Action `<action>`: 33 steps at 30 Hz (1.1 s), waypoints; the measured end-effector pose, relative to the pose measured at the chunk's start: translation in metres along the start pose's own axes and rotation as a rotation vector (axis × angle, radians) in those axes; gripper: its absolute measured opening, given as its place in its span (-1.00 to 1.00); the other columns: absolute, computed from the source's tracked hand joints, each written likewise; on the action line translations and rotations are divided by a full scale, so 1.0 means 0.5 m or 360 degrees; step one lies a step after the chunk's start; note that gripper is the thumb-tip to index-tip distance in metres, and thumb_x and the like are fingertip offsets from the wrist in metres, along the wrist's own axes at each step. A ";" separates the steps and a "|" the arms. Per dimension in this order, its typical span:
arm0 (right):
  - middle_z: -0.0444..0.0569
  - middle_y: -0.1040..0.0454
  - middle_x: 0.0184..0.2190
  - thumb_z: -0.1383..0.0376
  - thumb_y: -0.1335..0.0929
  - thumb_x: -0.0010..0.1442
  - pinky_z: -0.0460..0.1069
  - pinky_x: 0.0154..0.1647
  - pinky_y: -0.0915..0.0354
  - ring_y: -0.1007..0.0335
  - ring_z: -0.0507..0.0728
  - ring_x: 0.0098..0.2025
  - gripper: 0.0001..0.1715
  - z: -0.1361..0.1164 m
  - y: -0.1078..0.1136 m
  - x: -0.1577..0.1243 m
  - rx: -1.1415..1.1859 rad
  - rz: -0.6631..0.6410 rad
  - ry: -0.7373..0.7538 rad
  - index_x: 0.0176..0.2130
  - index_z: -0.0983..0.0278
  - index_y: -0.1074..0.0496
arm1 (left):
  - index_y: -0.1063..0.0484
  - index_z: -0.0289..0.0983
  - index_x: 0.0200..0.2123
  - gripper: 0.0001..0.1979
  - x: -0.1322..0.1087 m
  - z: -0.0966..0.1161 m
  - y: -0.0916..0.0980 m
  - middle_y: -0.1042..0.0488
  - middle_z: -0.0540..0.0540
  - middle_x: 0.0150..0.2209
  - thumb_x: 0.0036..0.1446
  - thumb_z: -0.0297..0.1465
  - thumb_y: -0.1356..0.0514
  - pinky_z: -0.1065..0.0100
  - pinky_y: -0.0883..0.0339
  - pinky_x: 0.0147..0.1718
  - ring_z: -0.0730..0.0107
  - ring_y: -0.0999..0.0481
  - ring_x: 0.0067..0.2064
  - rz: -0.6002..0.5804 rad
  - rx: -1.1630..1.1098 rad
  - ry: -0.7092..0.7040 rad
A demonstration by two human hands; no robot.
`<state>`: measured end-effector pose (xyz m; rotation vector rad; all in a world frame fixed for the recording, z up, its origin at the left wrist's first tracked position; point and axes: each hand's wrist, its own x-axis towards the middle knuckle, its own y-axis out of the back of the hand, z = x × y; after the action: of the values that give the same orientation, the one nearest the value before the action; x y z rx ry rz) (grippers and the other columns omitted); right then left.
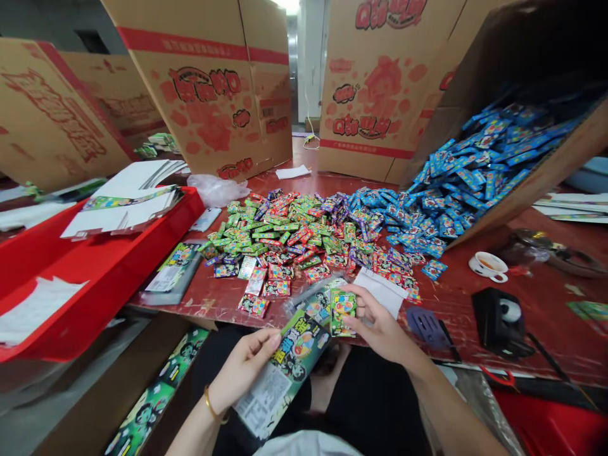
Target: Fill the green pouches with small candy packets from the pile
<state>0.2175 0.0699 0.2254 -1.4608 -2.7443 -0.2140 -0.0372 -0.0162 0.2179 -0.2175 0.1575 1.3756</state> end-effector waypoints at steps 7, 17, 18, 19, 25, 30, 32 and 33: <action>-0.16 -0.24 -0.45 0.20 -0.28 0.24 -0.09 -0.46 -0.16 -0.20 0.05 -0.45 -0.67 -0.002 -0.018 0.001 -0.0251 0.0137 0.0174 -0.01 0.18 -0.19 | -0.48 -0.34 -0.30 -0.58 0.009 0.017 0.000 -0.48 -0.09 -0.38 0.09 -0.07 -0.16 0.36 -0.27 -0.27 0.27 -0.41 -0.31 -0.0090 0.0244 0.0025; -0.15 -0.20 -0.45 0.23 -0.18 0.32 -0.07 -0.38 -0.11 -0.16 0.05 -0.41 -0.79 0.014 -0.006 0.001 -0.0442 -0.0091 0.0204 -0.28 0.24 -0.32 | -0.45 -0.35 -0.36 -0.53 0.027 -0.009 -0.042 -0.41 -0.05 -0.45 0.14 -0.03 -0.06 0.42 -0.24 -0.36 0.37 -0.33 -0.39 -0.0079 0.0469 -0.0107; -0.12 -0.24 -0.41 0.25 -0.19 0.31 -0.06 -0.32 -0.13 -0.19 0.07 -0.35 -0.79 0.013 -0.011 0.001 -0.0481 -0.0103 0.0244 -0.30 0.25 -0.33 | -0.46 -0.34 -0.36 -0.53 0.027 -0.010 -0.045 -0.40 -0.04 -0.46 0.15 -0.03 -0.05 0.43 -0.23 -0.37 0.38 -0.32 -0.40 -0.0073 0.0514 -0.0119; -0.10 -0.26 -0.38 0.25 -0.21 0.30 -0.05 -0.30 -0.14 -0.21 0.08 -0.33 -0.80 0.014 -0.015 0.001 -0.0499 -0.0102 0.0260 -0.31 0.26 -0.34 | -0.46 -0.34 -0.36 -0.53 0.027 -0.011 -0.047 -0.40 -0.03 -0.47 0.16 -0.04 -0.04 0.44 -0.22 -0.38 0.39 -0.31 -0.42 -0.0066 0.0552 -0.0131; -0.14 -0.22 -0.40 0.18 -0.42 0.09 -0.08 -0.51 -0.14 -0.12 0.02 -0.51 -0.78 0.050 -0.052 -0.012 -0.0231 0.0368 0.0111 -0.33 0.24 -0.36 | -0.47 -0.34 -0.36 -0.53 0.026 -0.010 -0.058 -0.39 -0.03 -0.50 0.19 -0.05 -0.01 0.43 -0.21 -0.41 0.38 -0.30 -0.44 -0.0009 0.0543 -0.0174; 0.03 -0.17 -0.12 0.17 -0.38 0.13 0.04 -0.18 -0.27 -0.24 0.19 -0.17 -0.82 0.056 -0.082 -0.037 -0.0412 0.0562 0.0243 -0.36 0.23 -0.49 | -0.47 -0.35 -0.33 -0.55 0.030 -0.015 -0.058 -0.46 -0.06 -0.44 0.18 -0.07 -0.03 0.41 -0.26 -0.33 0.32 -0.39 -0.37 0.0005 0.0430 -0.0147; 0.06 -0.16 -0.04 0.19 -0.33 0.18 0.08 -0.09 -0.24 -0.21 0.23 -0.07 -0.77 0.065 -0.091 -0.055 -0.0425 0.0755 0.0251 -0.15 0.19 -0.46 | -0.48 -0.35 -0.28 -0.54 0.024 -0.012 -0.042 -0.51 -0.10 -0.36 0.15 -0.05 -0.06 0.36 -0.31 -0.26 0.25 -0.44 -0.30 0.0041 0.0362 -0.0087; 0.07 -0.18 -0.02 0.21 -0.31 0.20 0.07 -0.09 -0.25 -0.22 0.22 -0.07 -0.73 0.076 -0.098 -0.067 -0.0407 0.0850 0.0242 -0.08 0.18 -0.41 | -0.48 -0.34 -0.26 -0.53 0.017 -0.010 -0.030 -0.53 -0.12 -0.32 0.12 -0.03 -0.08 0.33 -0.32 -0.22 0.21 -0.46 -0.25 0.0106 0.0357 -0.0056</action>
<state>0.1975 0.0204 0.1794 -2.0722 -2.1697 -0.6391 -0.0206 -0.0119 0.2118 -0.0005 0.2899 1.4144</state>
